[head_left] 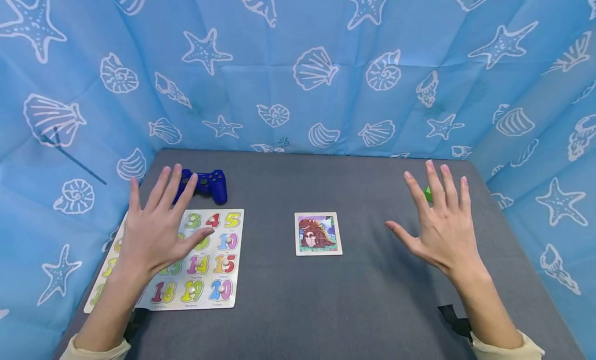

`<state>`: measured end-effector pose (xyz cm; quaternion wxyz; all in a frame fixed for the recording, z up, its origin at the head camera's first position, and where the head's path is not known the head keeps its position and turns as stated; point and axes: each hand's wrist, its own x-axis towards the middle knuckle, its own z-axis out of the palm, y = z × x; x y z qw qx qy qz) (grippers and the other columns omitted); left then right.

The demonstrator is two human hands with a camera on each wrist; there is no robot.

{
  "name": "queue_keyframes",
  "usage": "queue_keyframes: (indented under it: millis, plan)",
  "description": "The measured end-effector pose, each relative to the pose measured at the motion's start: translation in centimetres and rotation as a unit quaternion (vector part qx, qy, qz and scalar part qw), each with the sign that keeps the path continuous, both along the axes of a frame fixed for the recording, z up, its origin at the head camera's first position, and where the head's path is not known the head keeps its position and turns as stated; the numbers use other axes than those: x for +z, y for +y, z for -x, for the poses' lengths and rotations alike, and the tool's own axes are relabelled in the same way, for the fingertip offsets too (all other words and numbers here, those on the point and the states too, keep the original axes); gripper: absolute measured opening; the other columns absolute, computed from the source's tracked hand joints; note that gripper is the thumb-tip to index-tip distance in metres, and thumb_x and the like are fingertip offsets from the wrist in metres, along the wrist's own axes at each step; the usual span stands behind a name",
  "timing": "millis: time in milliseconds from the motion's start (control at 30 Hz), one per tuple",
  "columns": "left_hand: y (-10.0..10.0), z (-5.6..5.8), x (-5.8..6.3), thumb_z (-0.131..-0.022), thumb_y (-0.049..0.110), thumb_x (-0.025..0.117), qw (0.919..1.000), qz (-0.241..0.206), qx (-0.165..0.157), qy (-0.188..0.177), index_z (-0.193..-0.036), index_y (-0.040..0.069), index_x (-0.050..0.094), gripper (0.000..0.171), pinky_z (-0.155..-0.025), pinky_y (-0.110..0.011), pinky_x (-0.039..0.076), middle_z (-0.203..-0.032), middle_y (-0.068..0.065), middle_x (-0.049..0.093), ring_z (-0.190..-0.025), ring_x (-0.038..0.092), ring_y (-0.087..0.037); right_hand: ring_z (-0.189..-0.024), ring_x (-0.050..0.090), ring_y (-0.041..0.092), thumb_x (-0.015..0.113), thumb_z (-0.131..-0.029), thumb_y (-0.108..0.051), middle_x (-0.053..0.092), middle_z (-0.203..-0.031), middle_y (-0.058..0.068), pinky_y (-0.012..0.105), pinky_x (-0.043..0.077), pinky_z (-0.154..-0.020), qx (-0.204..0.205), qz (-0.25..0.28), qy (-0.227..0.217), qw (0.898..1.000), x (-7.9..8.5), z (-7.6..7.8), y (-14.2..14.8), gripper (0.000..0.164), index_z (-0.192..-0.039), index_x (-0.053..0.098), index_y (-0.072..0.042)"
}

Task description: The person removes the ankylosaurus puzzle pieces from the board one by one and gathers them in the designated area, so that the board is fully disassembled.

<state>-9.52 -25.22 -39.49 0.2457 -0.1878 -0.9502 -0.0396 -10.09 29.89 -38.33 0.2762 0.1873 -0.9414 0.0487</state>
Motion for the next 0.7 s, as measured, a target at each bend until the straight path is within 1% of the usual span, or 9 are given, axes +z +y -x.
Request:
queue_keyframes:
  millis: [133, 200, 267, 333, 367, 433, 500, 600, 700]
  plan:
    - [0.5, -0.4, -0.2, -0.094, 0.096, 0.016, 0.9997, -0.006, 0.001, -0.022, -0.173, 0.022, 0.032, 0.109, -0.134, -0.075, 0.005, -0.180, -0.015, 0.029, -0.168, 0.029, -0.038, -0.163, 0.029, 0.050, 0.026, -0.097, -0.091, 0.028, -0.178, 0.024, 0.076, 0.021, -0.129, 0.013, 0.006, -0.004, 1.000, -0.6, 0.1, -1.0, 0.103, -0.171, 0.035, -0.019]
    - [0.8, -0.4, -0.2, -0.094, 0.096, 0.016, 0.9996, -0.008, -0.001, -0.026, -0.170, 0.020, 0.038, 0.110, -0.134, -0.075, 0.008, -0.178, -0.016, 0.035, -0.166, 0.033, -0.038, -0.160, 0.033, 0.050, 0.027, -0.098, -0.090, 0.031, -0.177, 0.025, 0.075, 0.026, -0.127, 0.025, 0.011, -0.009, 1.000, -0.8, 0.2, -1.6, 0.102, -0.170, 0.037, -0.018]
    - [1.3, -0.5, -0.2, -0.094, 0.095, 0.020, 0.9995, -0.013, -0.005, -0.028, -0.166, 0.018, 0.047, 0.109, -0.134, -0.074, 0.015, -0.175, -0.017, 0.041, -0.163, 0.038, -0.039, -0.157, 0.037, 0.050, 0.028, -0.099, -0.088, 0.034, -0.175, 0.024, 0.075, 0.031, -0.122, 0.037, 0.015, -0.013, 0.999, -1.0, 0.2, -2.2, 0.100, -0.168, 0.039, -0.017]
    - [2.0, -0.5, -0.2, -0.097, 0.089, 0.035, 0.9993, -0.020, -0.010, -0.031, -0.159, 0.015, 0.056, 0.099, -0.131, -0.073, 0.024, -0.171, -0.017, 0.048, -0.159, 0.045, -0.040, -0.154, 0.040, 0.050, 0.030, -0.100, -0.086, 0.037, -0.173, 0.024, 0.076, 0.035, -0.118, 0.047, 0.017, -0.019, 0.999, -1.2, 0.2, -2.8, 0.097, -0.168, 0.040, -0.016]
    - [2.3, -0.6, -0.1, -0.098, 0.084, 0.044, 0.9991, -0.022, -0.010, -0.034, -0.156, 0.014, 0.060, 0.093, -0.130, -0.072, 0.029, -0.168, -0.017, 0.051, -0.156, 0.048, -0.041, -0.152, 0.041, 0.050, 0.033, -0.101, -0.083, 0.038, -0.173, 0.025, 0.076, 0.037, -0.116, 0.052, 0.018, -0.023, 0.998, -1.3, 0.2, -3.1, 0.095, -0.167, 0.040, -0.015]
    - [3.0, -0.7, -0.2, -0.097, 0.070, 0.062, 0.9985, -0.026, -0.010, -0.047, -0.151, 0.013, 0.064, 0.078, -0.126, -0.070, 0.036, -0.164, -0.016, 0.056, -0.152, 0.053, -0.041, -0.149, 0.045, 0.050, 0.050, -0.101, -0.072, 0.040, -0.171, 0.024, 0.075, 0.043, -0.110, 0.060, 0.021, -0.035, 0.997, -1.5, 0.2, -3.7, 0.088, -0.167, 0.040, -0.015]
    - [3.7, -0.8, -0.1, -0.093, 0.053, 0.074, 0.9974, -0.030, -0.010, -0.064, -0.149, 0.013, 0.066, 0.069, -0.124, -0.069, 0.039, -0.161, -0.016, 0.059, -0.148, 0.057, -0.041, -0.145, 0.049, 0.049, 0.068, -0.097, -0.058, 0.043, -0.169, 0.024, 0.073, 0.047, -0.105, 0.070, 0.029, -0.050, 0.996, -1.8, 0.3, -4.4, 0.086, -0.166, 0.041, -0.014]
    - [4.7, -1.0, -0.2, -0.095, 0.043, 0.077, 0.9947, -0.037, -0.011, -0.096, -0.148, 0.014, 0.067, 0.061, -0.124, -0.068, 0.040, -0.158, -0.015, 0.062, -0.145, 0.059, -0.040, -0.141, 0.055, 0.047, 0.086, -0.088, -0.038, 0.048, -0.164, 0.023, 0.066, 0.052, -0.099, 0.089, 0.048, -0.080, 0.992, -2.4, 0.6, -5.5, 0.090, -0.163, 0.045, -0.010]
    - [5.7, -1.1, -0.3, -0.099, 0.042, 0.075, 0.9892, -0.039, -0.013, -0.141, -0.148, 0.014, 0.067, 0.057, -0.124, -0.069, 0.041, -0.157, -0.015, 0.063, -0.145, 0.060, -0.039, -0.139, 0.057, 0.042, 0.090, -0.088, -0.031, 0.053, -0.159, 0.021, 0.063, 0.054, -0.103, 0.113, 0.075, -0.119, 0.984, -3.1, 0.9, -6.7, 0.086, -0.160, 0.048, -0.007]
